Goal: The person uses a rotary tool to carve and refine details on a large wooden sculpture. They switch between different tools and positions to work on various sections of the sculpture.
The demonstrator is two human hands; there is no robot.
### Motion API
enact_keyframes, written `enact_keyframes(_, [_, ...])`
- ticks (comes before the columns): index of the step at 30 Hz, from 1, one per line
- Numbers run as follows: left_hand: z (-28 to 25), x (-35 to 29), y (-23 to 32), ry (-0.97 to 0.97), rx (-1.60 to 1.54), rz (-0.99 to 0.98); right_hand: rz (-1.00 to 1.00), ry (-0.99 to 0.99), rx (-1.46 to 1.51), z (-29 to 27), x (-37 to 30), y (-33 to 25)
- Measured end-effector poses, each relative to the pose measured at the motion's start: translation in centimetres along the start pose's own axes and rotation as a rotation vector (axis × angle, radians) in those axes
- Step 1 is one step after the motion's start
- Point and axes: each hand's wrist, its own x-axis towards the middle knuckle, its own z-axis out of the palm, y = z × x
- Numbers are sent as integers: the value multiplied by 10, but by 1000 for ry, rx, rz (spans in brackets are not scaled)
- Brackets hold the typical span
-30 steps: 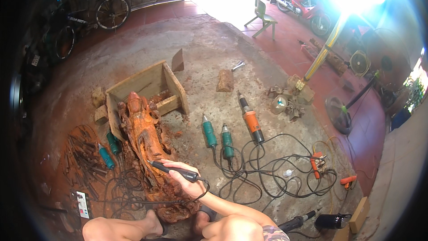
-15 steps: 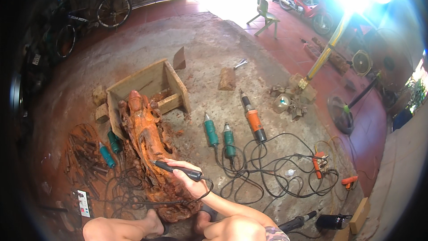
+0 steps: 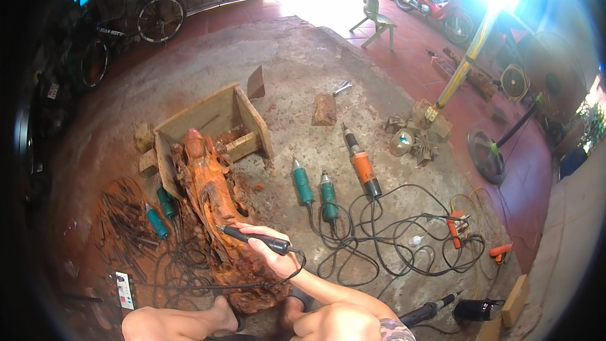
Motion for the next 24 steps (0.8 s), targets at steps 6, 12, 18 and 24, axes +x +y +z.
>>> enact_keyframes(6, [-2, 1, -1, -1, 3, -2, -5, 9, 8, -1, -1, -1])
enact_keyframes(12, [-1, -1, -3, -4, 5, 0, -15, 9, 24, -2, 0, 0])
enact_keyframes(18, [-1, -8, 6, -12, 36, 32, 39, 73, 116, -2, -2, 0])
enact_keyframes(24, [3, -11, 8, -15, 39, 42, 14, 45, 112, -4, -1, 1])
